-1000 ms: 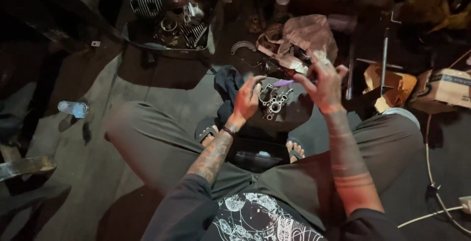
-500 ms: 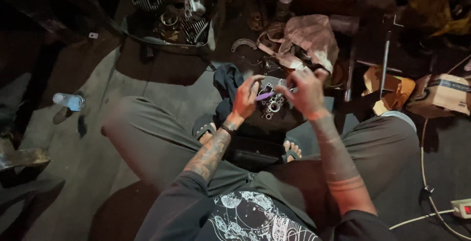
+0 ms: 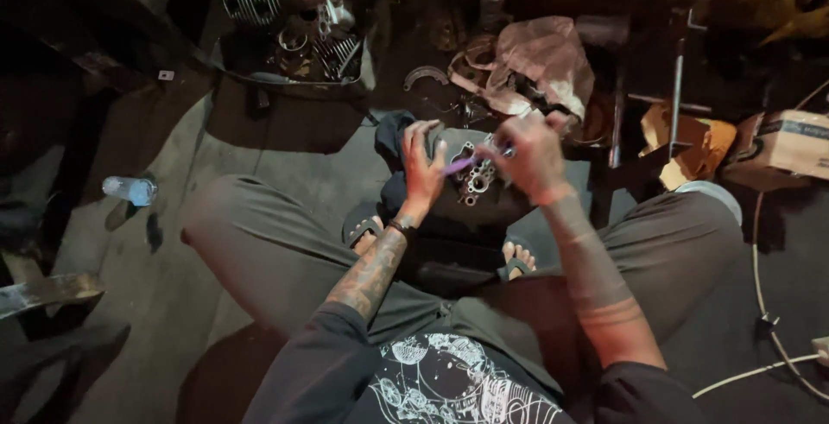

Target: Cleaning a motorcycle engine component using a toothbrush

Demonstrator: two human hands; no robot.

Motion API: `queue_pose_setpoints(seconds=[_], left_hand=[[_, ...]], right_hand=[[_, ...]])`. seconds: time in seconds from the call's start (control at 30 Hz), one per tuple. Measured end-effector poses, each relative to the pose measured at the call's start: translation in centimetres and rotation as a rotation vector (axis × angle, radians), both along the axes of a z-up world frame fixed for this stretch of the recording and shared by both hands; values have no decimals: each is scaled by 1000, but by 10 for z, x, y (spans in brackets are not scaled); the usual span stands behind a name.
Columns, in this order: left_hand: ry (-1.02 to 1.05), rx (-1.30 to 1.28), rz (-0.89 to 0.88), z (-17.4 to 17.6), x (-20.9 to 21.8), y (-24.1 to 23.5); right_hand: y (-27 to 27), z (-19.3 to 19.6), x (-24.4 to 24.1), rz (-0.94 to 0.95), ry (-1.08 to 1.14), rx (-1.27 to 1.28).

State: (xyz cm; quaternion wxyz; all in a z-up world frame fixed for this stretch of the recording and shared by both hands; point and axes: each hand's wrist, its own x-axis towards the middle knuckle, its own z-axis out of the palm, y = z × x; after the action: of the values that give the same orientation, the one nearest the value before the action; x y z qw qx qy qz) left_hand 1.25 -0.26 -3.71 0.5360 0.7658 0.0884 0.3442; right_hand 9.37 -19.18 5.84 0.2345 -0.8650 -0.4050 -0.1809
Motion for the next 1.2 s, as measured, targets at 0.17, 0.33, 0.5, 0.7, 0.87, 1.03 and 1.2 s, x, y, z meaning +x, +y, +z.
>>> queue_pose_setpoints(seconds=[0.17,0.33,0.5,0.7,0.87,1.03,1.2], left_hand=[[17,-6,-48,-14,5,2],[43,-61,-111,-19,8,2],[86,-27,-128,-14,6,4],[105,-42,-146,-8,3,6],[134,-17,-164,-13,2,5],[99,-60,-157,-2,1,6],[88,-64,-155,-7,3,6]], right_hand=[[-27,18,26,-141,31,20],[-6,-1,3,10,77,34],[-29,0,32,-126,-7,-12],[-14,31,2,2,107,73],[-21,30,1,-29,115,-2],[-40,31,19,-182,67,-29],[-13,11,-6,-26,20,-89]])
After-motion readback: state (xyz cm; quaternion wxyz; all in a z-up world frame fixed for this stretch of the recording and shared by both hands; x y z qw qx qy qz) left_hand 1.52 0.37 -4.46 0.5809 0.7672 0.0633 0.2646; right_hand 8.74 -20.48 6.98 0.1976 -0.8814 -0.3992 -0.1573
